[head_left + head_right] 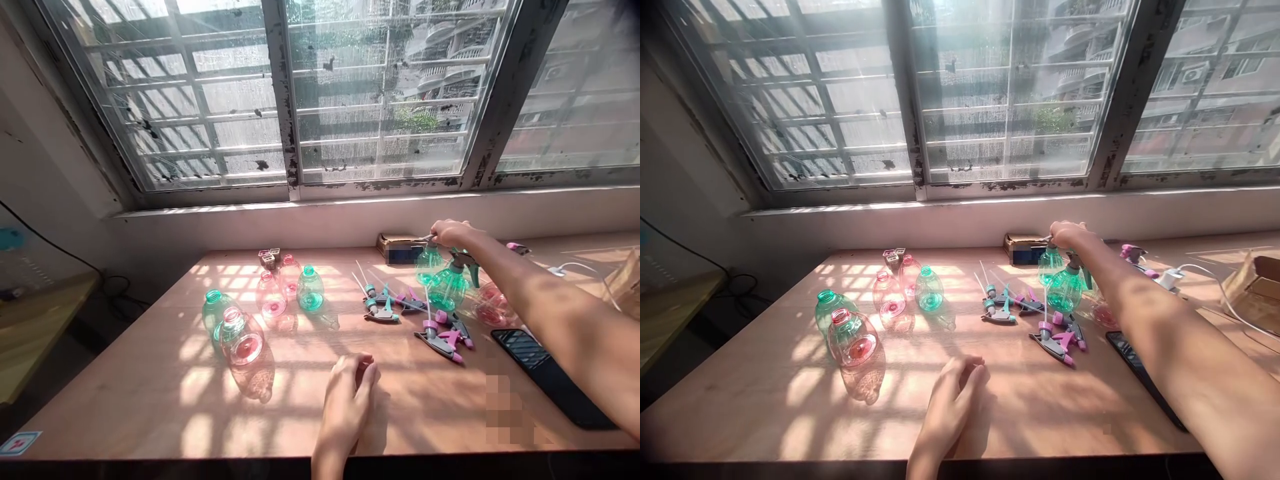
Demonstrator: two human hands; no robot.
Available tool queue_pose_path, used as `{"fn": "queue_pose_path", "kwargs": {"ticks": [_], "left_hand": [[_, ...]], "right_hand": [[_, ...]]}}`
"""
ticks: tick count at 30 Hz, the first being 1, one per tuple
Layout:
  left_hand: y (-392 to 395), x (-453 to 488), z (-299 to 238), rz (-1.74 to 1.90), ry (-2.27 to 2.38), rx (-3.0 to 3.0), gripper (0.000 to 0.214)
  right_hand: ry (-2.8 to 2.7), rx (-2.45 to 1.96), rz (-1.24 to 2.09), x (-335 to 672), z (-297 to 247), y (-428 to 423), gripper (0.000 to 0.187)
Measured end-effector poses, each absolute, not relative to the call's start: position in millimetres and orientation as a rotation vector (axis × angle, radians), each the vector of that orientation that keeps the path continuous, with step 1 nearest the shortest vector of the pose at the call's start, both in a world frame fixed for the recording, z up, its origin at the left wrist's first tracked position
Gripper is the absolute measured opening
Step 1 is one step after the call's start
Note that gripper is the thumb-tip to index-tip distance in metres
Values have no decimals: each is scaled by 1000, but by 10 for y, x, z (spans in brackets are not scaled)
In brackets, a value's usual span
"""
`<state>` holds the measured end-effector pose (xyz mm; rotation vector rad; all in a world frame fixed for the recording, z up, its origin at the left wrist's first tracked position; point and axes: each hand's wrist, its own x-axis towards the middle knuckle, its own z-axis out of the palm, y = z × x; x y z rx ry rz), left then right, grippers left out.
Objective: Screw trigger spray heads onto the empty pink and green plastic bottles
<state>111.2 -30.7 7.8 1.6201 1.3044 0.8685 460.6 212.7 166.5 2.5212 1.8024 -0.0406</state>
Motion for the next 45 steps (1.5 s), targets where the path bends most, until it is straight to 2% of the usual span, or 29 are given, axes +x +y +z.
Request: {"fn": "queue_pose_path", "kwargs": {"ticks": [6, 11, 15, 19, 21, 23, 27, 30, 32, 34, 38, 42, 45], "left_hand": [[-320, 1109, 110, 886, 1291, 1596, 37], [-315, 1093, 61, 939, 1223, 1572, 34], [-309, 975, 119, 1079, 1245, 1547, 33], [-361, 634, 343, 1457, 1410, 1470, 30], [-413, 405, 459, 2003, 1495, 1232, 24], [-456, 180, 531, 2240, 1653, 1005, 32], [-403, -135, 463, 1899, 1990, 874, 74], [-251, -195, 295, 1812, 1914, 1016, 117], [-162, -180, 206, 1832, 1845, 1042, 136], [-111, -159, 163, 1842, 1827, 1020, 136], [-36, -146, 182, 1823, 1872, 982, 122], [162, -105, 229, 1678, 1855, 1096, 131], [289, -44, 240, 1570, 1773, 1210, 120]], "right_hand": [[1921, 2507, -3, 4686, 1736, 2050, 31], [2271, 2526, 220, 4481, 1727, 1888, 33], [2584, 2528, 410, 4072, 1488, 1507, 35], [2803, 2481, 332, 3638, 904, 973, 26], [2807, 2455, 191, 3507, 551, 731, 28], [2725, 2490, 70, 3444, 234, 537, 32], [2598, 2455, -126, 3383, -123, 342, 51], [2581, 2341, -245, 3306, -134, 339, 61], [2583, 2277, -295, 3278, -75, 339, 66], [2562, 2274, -303, 3311, -18, 291, 67], [2362, 2491, -223, 3539, -109, 9, 67], [2306, 2595, -6, 3792, -549, -357, 63], [2454, 2518, 63, 3936, -880, -549, 49]]}}
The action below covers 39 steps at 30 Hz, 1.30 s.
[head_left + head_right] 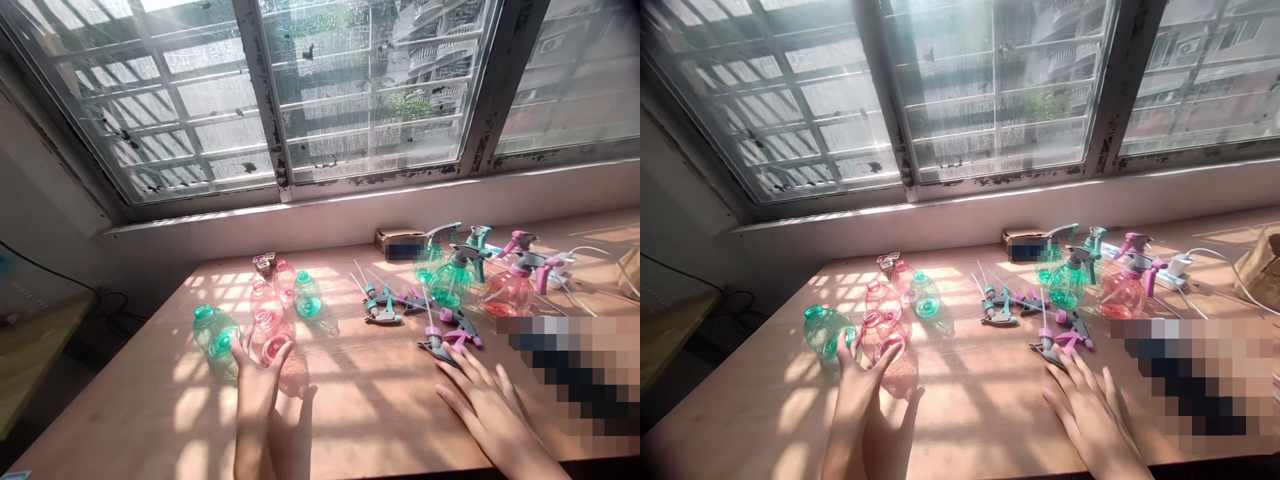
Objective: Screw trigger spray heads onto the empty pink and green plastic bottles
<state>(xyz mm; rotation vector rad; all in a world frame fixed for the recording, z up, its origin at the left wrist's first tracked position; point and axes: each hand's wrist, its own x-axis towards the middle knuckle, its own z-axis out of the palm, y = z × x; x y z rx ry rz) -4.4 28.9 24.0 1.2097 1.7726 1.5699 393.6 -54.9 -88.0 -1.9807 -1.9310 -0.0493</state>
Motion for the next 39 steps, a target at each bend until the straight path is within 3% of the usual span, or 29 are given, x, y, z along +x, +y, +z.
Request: {"fn": "queue_pose_path", "kwargs": {"ticks": [3, 8, 16, 21, 29, 35, 39], "left_hand": [[247, 59, 196, 1487, 1716, 1305, 108], [-44, 471, -51, 1372, 1620, 1449, 72], [-117, 1043, -299, 1324, 1557, 1463, 88], [-120, 946, -194, 1373, 1458, 1662, 61], [-174, 792, -155, 1359, 1221, 1726, 55], [-182, 718, -111, 1269, 1199, 1751, 56], [-195, 735, -84, 1194, 1130, 1733, 47]], "right_hand": [[-1894, -1919, -84, 4017, -1000, -620, 40], [-1756, -1964, 175, 3911, -819, -548, 59], [-1288, -1634, 595, 3628, -474, -564, 52], [-813, -1348, 730, 3579, -281, -730, 53], [-300, -1179, 901, 3606, -23, -854, 41], [-357, -1220, 887, 3693, 100, -927, 53], [-513, -1255, 979, 3626, 97, -904, 45]]}}
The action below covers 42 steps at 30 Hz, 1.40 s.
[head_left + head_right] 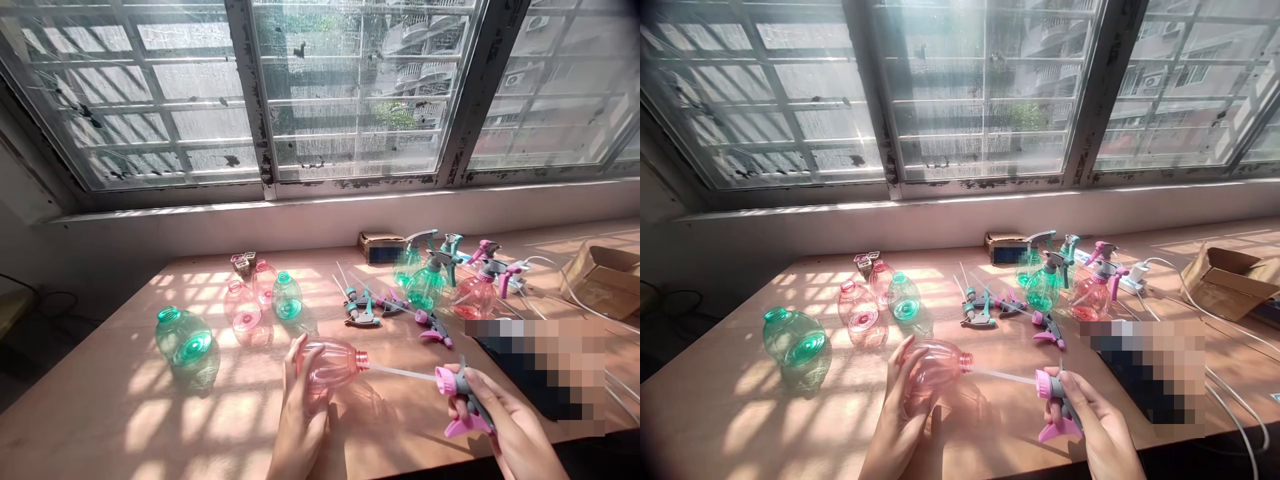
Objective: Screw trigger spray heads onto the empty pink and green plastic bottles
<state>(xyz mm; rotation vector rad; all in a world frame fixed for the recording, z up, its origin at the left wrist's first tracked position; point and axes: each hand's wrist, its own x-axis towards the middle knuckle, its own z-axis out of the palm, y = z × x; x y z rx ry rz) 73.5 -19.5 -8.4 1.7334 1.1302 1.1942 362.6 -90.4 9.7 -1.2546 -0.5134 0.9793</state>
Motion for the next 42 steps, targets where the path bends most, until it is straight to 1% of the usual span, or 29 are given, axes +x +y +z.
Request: {"fn": "queue_pose_path", "kwargs": {"ticks": [2, 4, 10, 12, 16, 21, 25, 30, 37, 42], "left_hand": [[-198, 748, -92, 1178, 1136, 1738, 46], [-195, 758, -109, 1218, 1151, 1714, 46], [-184, 781, -131, 1268, 1164, 1677, 46], [-178, 778, -122, 1257, 1167, 1683, 45], [-157, 752, -113, 1228, 1170, 1732, 50], [-117, 741, -138, 1248, 1162, 1647, 46], [-117, 753, -136, 1253, 1153, 1633, 48], [-151, 767, -89, 1203, 1172, 1684, 47], [-152, 783, -92, 1205, 1197, 1687, 47], [-160, 766, -105, 1177, 1224, 1741, 49]], "right_hand": [[-542, -1252, 967, 3605, 62, -889, 41], [-518, -1239, 951, 3612, 29, -884, 41], [-489, -1257, 864, 3738, -8, -889, 52], [-537, -1274, 905, 3734, -11, -878, 49], [-554, -1223, 957, 3618, 9, -825, 41], [-664, -1262, 1003, 3589, -64, -770, 45], [-657, -1294, 1041, 3677, -194, -759, 46], [-570, -1300, 1017, 3682, -201, -753, 48], [-570, -1202, 978, 3660, -192, -779, 38], [-516, -1153, 889, 3708, -199, -828, 40]]}}
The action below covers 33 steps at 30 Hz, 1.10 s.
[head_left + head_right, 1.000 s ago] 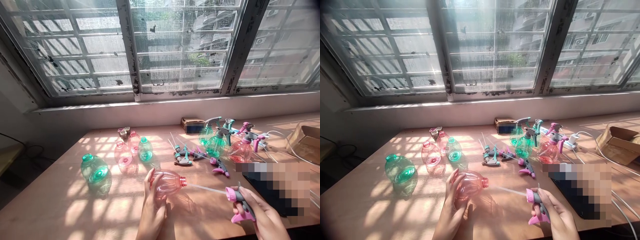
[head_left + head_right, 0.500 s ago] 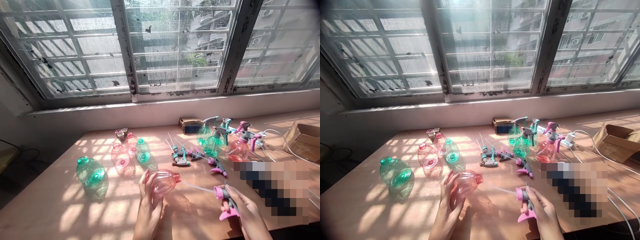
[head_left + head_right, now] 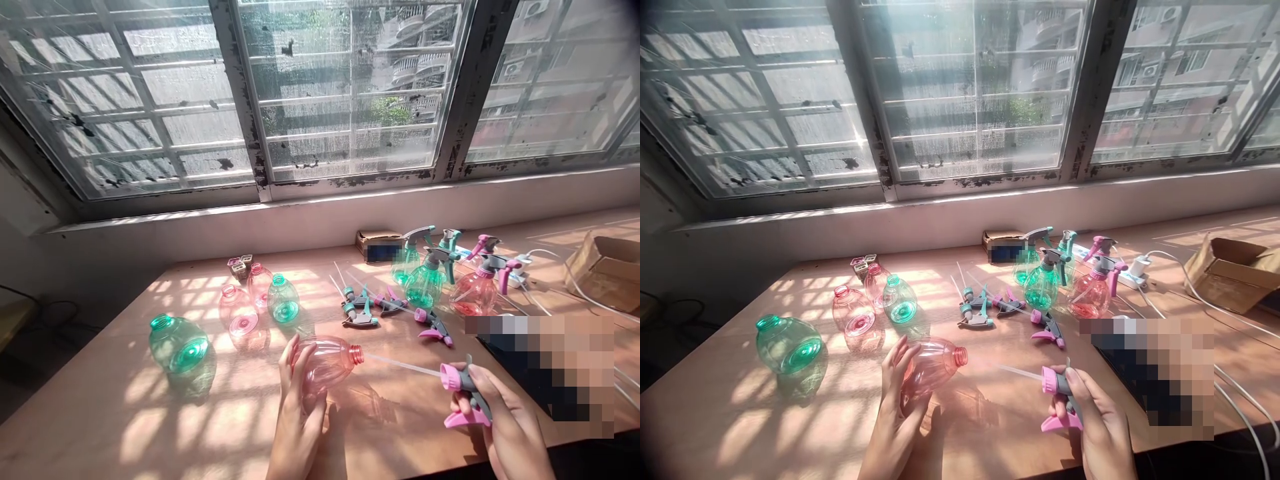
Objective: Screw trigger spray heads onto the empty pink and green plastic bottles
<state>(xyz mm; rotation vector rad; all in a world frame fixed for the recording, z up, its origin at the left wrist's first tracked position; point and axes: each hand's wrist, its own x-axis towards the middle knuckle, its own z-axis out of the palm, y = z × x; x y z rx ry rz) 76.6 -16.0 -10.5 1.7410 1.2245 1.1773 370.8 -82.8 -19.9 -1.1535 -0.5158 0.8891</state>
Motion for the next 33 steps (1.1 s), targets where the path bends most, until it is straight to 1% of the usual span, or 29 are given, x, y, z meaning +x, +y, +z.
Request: {"fn": "queue_pose_path", "kwargs": {"ticks": [3, 7, 12, 14, 16, 17, 18, 19, 21, 22, 23, 26, 29, 31, 33], "left_hand": [[-156, 753, -111, 1192, 1218, 1743, 49], [-144, 758, -114, 1173, 1195, 1779, 48], [-203, 900, -147, 1180, 1087, 1815, 50], [-238, 1001, -168, 1208, 1094, 1766, 51], [-256, 1100, -179, 1244, 1131, 1661, 48], [-255, 1142, -181, 1270, 1140, 1577, 50], [-248, 1176, -181, 1300, 1137, 1479, 56], [-238, 1200, -182, 1326, 1124, 1382, 67], [-211, 1216, -191, 1324, 1098, 1249, 97], [-198, 1209, -201, 1296, 1104, 1221, 106], [-187, 1195, -214, 1258, 1120, 1215, 108], [-168, 1127, -265, 1176, 1180, 1239, 101], [-170, 1074, -292, 1182, 1221, 1244, 91], [-184, 1072, -278, 1193, 1219, 1213, 92], [-203, 1102, -239, 1214, 1205, 1163, 90]], "right_hand": [[-464, -1129, 856, 3719, -181, -827, 39], [-583, -1174, 897, 3625, -151, -781, 41], [-710, -1285, 937, 3316, -157, -647, 54], [-761, -1303, 953, 3205, -170, -591, 52], [-785, -1314, 911, 3138, -184, -553, 49], [-783, -1319, 878, 3123, -191, -543, 48], [-777, -1319, 859, 3117, -197, -536, 48], [-771, -1310, 864, 3117, -202, -534, 47], [-755, -1275, 926, 3122, -208, -533, 45], [-749, -1248, 967, 3122, -210, -532, 44], [-743, -1228, 1002, 3118, -211, -530, 44], [-759, -1233, 1043, 3101, -213, -514, 47], [-815, -1251, 1054, 3119, -226, -503, 41], [-850, -1244, 1098, 3152, -241, -510, 38], [-845, -1233, 1149, 3175, -254, -527, 39]]}}
